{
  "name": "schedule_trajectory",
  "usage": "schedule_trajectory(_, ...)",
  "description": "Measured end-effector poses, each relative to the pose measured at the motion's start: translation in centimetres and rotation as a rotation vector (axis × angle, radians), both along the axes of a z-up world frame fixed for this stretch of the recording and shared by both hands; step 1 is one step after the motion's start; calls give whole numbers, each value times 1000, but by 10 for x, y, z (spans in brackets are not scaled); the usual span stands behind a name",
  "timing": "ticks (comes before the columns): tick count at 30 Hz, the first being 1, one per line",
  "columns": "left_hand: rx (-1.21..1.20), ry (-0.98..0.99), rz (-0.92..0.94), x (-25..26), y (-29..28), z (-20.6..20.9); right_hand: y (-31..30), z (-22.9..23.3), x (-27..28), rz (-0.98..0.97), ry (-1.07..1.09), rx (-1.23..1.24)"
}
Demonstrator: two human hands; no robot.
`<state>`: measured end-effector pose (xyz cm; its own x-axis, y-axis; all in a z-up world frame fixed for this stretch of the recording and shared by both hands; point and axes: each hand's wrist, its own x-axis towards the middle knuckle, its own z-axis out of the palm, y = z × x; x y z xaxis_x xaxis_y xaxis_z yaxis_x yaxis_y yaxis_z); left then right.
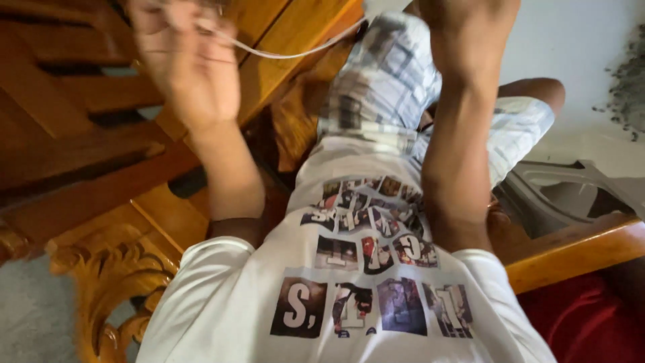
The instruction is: Repairing a fishing net by threading line and tying knots using a net needle.
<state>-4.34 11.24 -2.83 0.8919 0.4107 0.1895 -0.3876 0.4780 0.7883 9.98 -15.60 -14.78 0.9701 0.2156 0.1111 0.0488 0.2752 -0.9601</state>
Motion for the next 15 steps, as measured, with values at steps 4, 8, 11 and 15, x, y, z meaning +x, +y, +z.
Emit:
schedule_trajectory(4, 69, -12, 59, 18, 8, 7, 3, 104, -45, 30, -31, 268)
schedule_trajectory(8, 100, -98, -138, 36, -21, -7, -5, 112, -64, 49, 90, 446)
schedule_trajectory(11, -44, 27, -87, 30, -60, -35, -6, 108, -61, -11, 17, 448)
schedule_trajectory(15, 176, 225, -108, 31, -135, -15, -8, 106, -60, -4, 61, 466)
